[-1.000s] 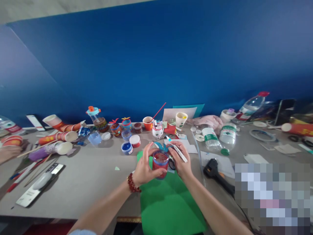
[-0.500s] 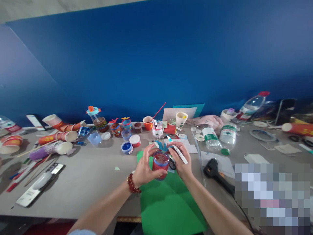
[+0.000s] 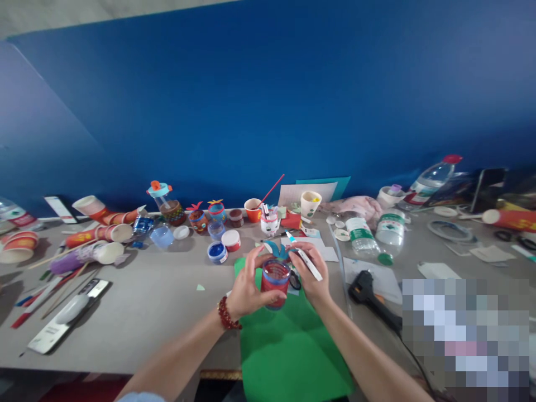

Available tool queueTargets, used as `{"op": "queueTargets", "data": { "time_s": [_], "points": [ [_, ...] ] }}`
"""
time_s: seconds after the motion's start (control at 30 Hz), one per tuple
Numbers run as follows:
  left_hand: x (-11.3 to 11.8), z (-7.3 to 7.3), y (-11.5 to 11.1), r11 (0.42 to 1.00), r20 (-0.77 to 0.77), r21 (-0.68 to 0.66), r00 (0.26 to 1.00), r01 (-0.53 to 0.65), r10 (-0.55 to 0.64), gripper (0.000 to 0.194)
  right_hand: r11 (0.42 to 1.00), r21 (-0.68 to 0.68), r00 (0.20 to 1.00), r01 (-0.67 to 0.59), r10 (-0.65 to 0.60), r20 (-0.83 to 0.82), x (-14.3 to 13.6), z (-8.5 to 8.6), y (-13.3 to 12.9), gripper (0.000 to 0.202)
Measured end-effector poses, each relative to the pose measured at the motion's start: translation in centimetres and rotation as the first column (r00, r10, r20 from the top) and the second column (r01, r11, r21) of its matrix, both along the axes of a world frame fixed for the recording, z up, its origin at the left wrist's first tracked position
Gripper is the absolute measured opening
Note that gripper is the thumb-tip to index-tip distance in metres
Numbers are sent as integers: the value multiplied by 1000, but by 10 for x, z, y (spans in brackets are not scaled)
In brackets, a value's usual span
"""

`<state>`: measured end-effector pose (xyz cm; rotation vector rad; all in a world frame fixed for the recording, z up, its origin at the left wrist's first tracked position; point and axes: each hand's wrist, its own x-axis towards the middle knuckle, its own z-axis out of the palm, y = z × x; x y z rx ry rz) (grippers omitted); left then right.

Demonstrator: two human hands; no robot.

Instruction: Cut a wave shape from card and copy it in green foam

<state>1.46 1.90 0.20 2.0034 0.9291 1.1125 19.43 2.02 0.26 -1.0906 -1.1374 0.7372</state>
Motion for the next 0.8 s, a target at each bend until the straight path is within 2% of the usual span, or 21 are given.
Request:
{"op": "queueTargets", "data": {
  "time_s": [0.23, 0.8],
  "points": [
    [0, 3, -1, 1000, 29, 5, 999, 17, -18, 105, 999, 48, 1000, 10, -10, 20, 0, -1, -1, 15],
    [-2, -1, 3, 998, 68, -9, 996, 58, -57, 108, 999, 44, 998, 12, -14, 54, -1, 5, -4, 14]
  ]
}}
